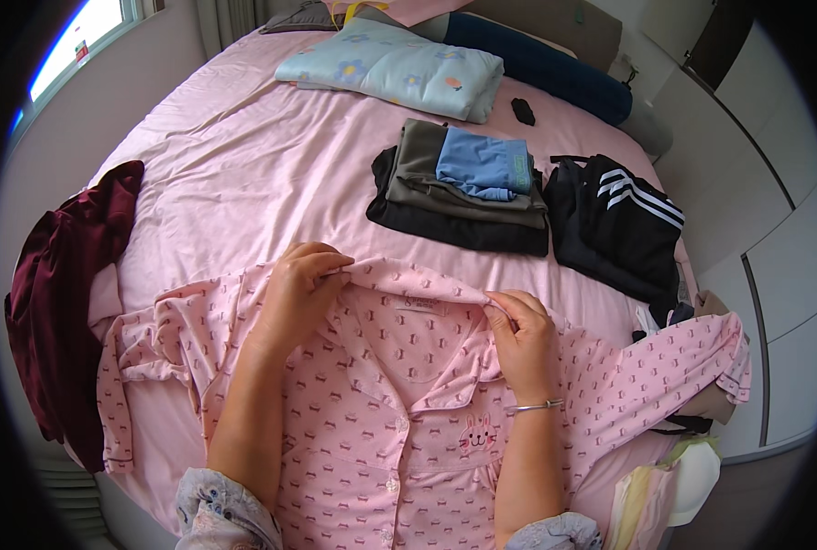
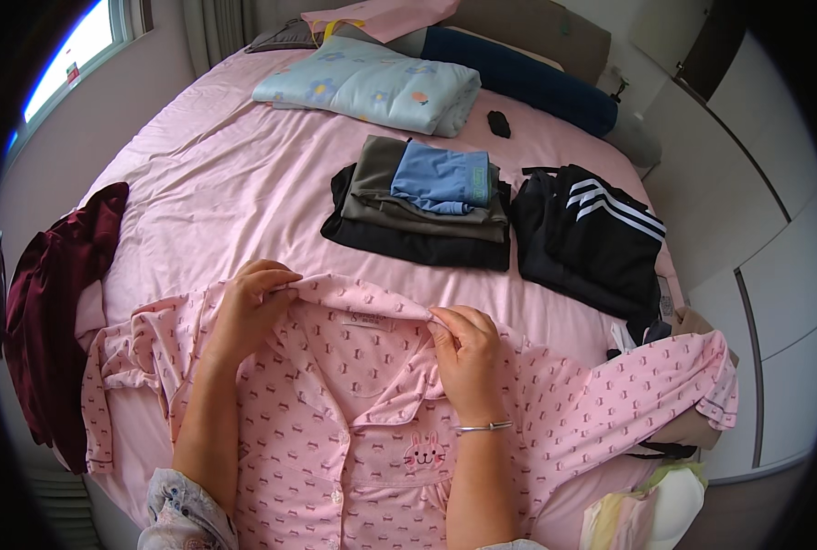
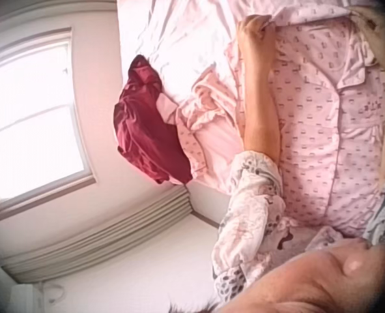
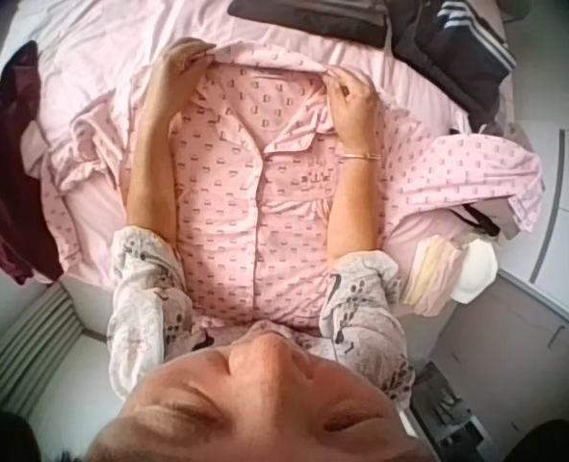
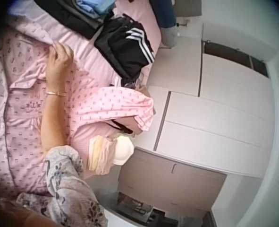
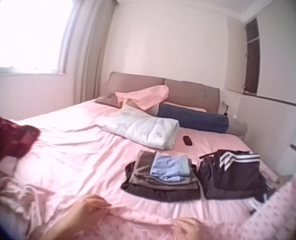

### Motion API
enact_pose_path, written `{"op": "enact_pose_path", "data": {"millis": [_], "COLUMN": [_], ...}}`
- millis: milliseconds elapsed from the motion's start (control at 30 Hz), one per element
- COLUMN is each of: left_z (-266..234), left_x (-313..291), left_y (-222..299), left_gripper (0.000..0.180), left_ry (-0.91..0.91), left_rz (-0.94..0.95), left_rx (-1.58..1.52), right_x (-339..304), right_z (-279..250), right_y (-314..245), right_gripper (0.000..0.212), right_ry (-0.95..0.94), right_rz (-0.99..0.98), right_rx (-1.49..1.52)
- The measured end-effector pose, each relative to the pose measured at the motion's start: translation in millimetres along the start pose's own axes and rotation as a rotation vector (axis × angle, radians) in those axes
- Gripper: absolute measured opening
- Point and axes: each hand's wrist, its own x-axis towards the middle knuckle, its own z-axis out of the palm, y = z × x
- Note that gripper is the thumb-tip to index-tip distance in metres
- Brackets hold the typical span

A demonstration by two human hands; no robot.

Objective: The person folds a dark gray t-shirt and places it on a stack. Then they unfold, smooth, and fold a brown collared shirt, placing it on the same stack. Finally, they unfold, smooth, and fold a pink patterned pajama top, adding it to the stack.

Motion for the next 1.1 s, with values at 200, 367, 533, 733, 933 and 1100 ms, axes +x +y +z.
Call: {"op": "enact_pose_path", "data": {"millis": [200,367,533,733,933,1100], "left_z": [-13.4,-5.7,19.2,11.2,15.4,14.2], "left_x": [1.0,-2.6,2.5,0.8,0.5,-0.2], "left_y": [-7.3,21.2,2.9,11.5,7.2,0.8], "left_gripper": [0.011,0.013,0.03,0.022,0.023,0.023], "left_ry": [-0.046,0.132,0.23,0.346,0.146,0.051], "left_rz": [0.06,-0.228,-0.26,-0.003,0.183,0.085], "left_rx": [-0.01,-0.011,-0.3,-0.018,0.143,0.036], "right_x": [1.0,-1.5,-2.2,-0.6,-2.9,-1.0], "right_z": [-9.1,-5.4,20.4,13.1,15.5,11.6], "right_y": [-9.6,-19.8,-2.5,2.0,-4.3,3.3], "right_gripper": [0.01,0.013,0.032,0.026,0.02,0.02], "right_ry": [0.132,0.214,0.144,0.284,0.193,0.176], "right_rz": [0.025,0.08,0.172,0.015,0.102,-0.077], "right_rx": [0.055,-0.049,0.237,0.014,0.005,-0.058]}}
